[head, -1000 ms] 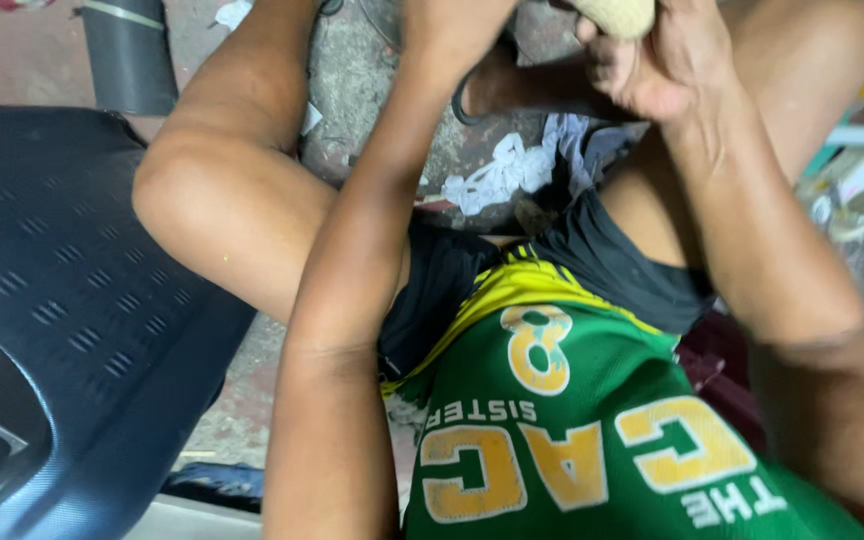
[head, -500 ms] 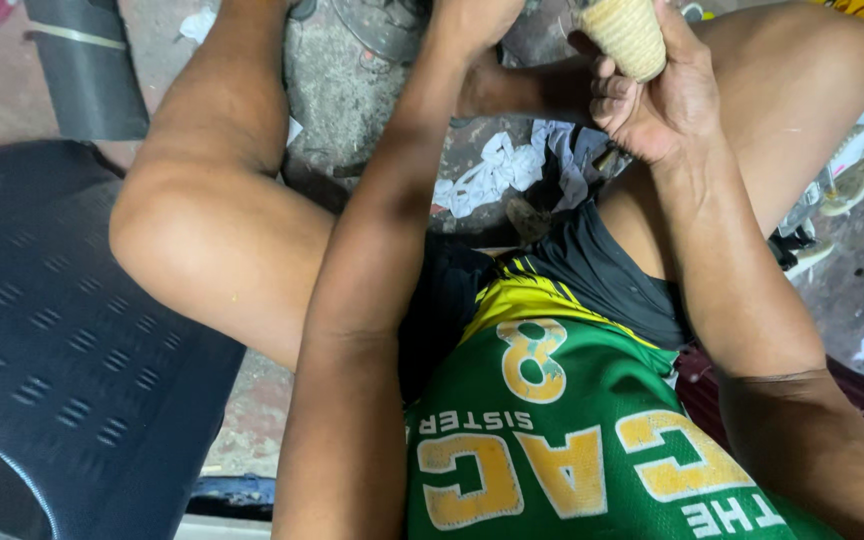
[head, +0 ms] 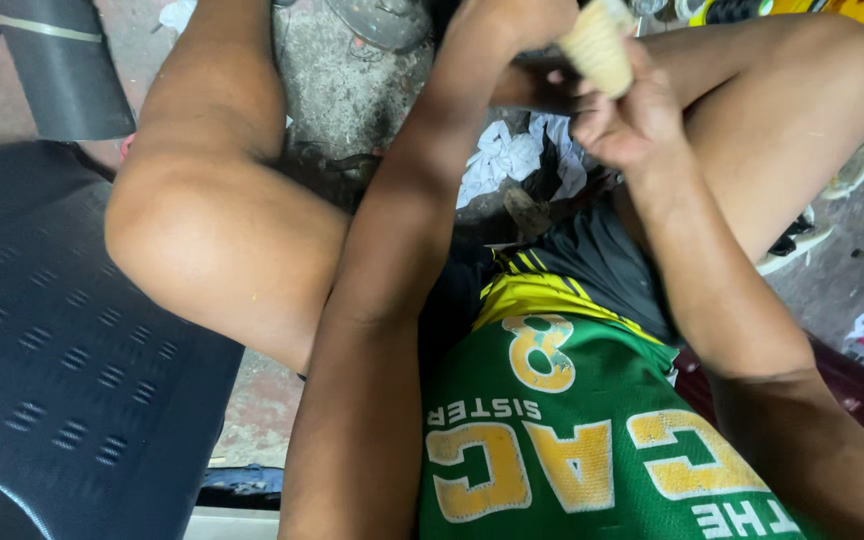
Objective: The person uses a hammer to repeatedly tap the sole of a white woven sandal, working on the edge where the sole meets the upper. The person holds the sandal with one hand and strikes it with the hammer in the other, rotating the sandal to access different areas.
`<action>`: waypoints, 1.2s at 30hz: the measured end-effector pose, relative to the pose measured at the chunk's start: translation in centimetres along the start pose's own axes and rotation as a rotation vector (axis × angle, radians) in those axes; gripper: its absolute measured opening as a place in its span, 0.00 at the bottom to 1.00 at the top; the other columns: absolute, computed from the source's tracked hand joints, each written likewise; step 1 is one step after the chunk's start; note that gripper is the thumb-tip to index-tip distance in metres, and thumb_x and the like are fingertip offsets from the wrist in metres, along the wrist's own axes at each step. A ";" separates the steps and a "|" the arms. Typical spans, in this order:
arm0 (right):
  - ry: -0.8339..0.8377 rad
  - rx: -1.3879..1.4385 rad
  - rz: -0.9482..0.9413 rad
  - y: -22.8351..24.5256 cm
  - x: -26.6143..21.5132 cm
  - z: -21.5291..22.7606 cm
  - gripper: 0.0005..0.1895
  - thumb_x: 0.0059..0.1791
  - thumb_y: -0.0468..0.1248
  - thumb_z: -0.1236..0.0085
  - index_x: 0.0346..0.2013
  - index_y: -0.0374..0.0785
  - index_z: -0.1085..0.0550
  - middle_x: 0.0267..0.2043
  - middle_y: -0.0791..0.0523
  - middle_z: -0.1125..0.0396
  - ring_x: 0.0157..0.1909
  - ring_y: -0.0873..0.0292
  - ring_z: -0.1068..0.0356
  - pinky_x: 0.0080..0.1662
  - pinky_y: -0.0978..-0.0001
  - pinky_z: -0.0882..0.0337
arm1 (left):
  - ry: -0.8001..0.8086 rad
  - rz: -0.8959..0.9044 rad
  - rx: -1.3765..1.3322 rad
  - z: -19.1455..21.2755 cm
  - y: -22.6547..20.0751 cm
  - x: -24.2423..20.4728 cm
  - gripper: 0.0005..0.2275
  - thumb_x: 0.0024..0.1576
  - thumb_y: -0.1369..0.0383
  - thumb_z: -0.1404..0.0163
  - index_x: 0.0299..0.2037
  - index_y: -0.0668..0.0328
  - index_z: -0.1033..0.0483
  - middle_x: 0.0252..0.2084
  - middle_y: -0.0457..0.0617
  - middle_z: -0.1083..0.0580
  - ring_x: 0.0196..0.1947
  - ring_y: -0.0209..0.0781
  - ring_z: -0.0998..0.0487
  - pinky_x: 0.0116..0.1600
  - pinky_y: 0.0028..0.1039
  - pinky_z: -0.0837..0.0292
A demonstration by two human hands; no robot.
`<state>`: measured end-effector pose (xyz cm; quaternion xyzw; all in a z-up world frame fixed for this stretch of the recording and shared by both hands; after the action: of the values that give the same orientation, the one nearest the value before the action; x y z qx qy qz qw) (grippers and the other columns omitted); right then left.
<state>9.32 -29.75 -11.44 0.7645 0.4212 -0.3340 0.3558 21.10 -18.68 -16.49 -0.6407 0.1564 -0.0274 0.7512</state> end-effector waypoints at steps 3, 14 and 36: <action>-0.032 0.018 -0.047 -1.9 2.1 0.3 0.35 0.61 0.60 0.54 0.56 0.26 0.29 0.32 0.52 0.29 0.25 0.66 0.31 0.29 0.78 0.32 | 0.026 0.044 -0.033 0.8 0.3 -0.7 0.11 0.57 0.63 0.51 0.34 0.59 0.17 0.25 0.50 0.20 0.23 0.40 0.16 0.31 0.34 0.20; 0.030 0.164 -0.050 -2.2 1.5 -1.3 0.37 0.61 0.60 0.55 0.56 0.21 0.31 0.29 0.53 0.31 0.24 0.65 0.33 0.29 0.78 0.33 | 0.085 0.206 -0.168 4.7 0.4 -5.4 0.16 0.60 0.61 0.54 0.29 0.63 0.18 0.24 0.51 0.19 0.22 0.42 0.15 0.30 0.34 0.17; 0.143 0.214 0.023 -1.8 2.4 -7.5 0.30 0.59 0.56 0.54 0.55 0.28 0.32 0.39 0.48 0.27 0.33 0.61 0.25 0.35 0.79 0.25 | -0.165 0.228 0.450 12.3 -4.6 -11.3 0.08 0.58 0.73 0.52 0.28 0.65 0.21 0.20 0.52 0.22 0.19 0.37 0.18 0.26 0.27 0.25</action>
<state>10.36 -21.90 -9.98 0.8246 0.3989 -0.3175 0.2452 14.45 -5.01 -8.18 -0.4359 0.1560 0.0757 0.8831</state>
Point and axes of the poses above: each hand's wrist, its own x-axis towards the middle knuckle, its own z-axis out of the back of the hand, y = z × x, the point moved 10 cm from there along x, towards the middle knuckle
